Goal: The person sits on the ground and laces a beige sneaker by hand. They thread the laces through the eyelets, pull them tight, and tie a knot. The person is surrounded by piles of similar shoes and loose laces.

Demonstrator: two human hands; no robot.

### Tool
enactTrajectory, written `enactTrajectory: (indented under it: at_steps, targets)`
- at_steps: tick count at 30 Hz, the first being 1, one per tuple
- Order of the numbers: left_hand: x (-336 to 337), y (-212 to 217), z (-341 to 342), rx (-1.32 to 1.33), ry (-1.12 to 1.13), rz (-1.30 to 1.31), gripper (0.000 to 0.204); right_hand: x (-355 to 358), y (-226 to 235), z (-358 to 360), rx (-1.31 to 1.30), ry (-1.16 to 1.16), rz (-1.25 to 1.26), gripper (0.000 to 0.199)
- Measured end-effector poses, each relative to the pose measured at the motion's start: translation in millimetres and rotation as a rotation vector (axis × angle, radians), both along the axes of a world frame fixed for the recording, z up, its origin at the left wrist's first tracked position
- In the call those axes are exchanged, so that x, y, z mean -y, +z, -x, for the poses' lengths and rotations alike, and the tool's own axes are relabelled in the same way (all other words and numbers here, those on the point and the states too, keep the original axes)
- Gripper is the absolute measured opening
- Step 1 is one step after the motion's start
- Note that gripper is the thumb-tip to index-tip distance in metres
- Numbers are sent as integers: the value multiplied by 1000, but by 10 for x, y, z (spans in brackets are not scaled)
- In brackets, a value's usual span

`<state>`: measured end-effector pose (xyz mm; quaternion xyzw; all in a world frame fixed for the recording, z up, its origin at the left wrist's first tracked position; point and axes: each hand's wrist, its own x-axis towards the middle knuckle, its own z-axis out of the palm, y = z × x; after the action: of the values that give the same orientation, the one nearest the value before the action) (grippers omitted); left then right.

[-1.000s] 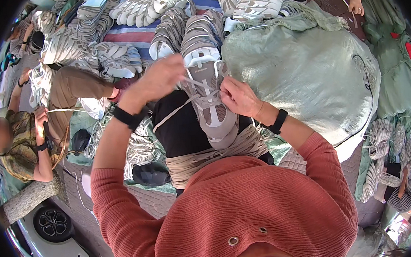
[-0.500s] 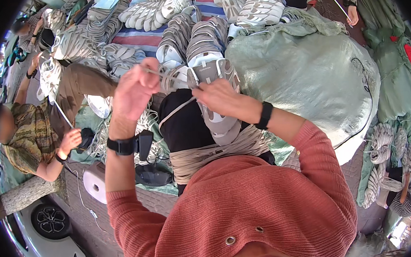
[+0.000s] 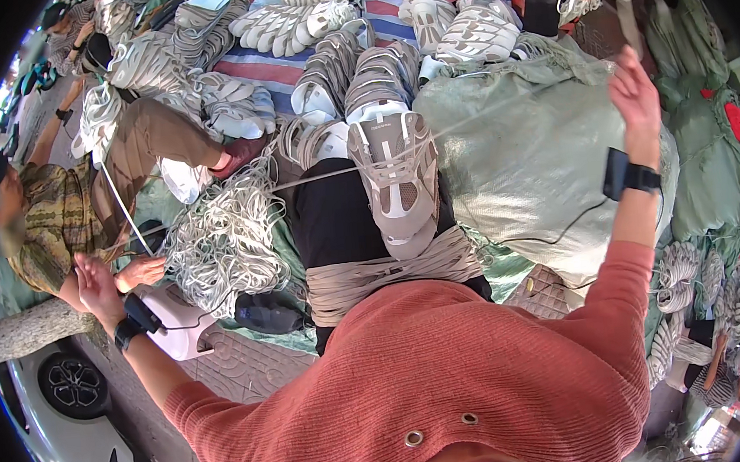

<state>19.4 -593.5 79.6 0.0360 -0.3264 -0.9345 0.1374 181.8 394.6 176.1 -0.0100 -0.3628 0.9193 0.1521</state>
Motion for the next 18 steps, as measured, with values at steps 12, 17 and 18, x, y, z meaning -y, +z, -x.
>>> enactTrajectory:
  at_steps: [12,17,18]
  targets:
    - [230,-646,-381,282,161,450,24,-2084,-1365,-1967,480,-739,85,7]
    - [-3133,-562,-339,-182,-112,1351,33,-1345,-1909,-1486,764,-1041,-305,21]
    - [-3550,-678,-350,-197,-229,1193,24,-1298,-1874,-1307,585,-919,-344,24]
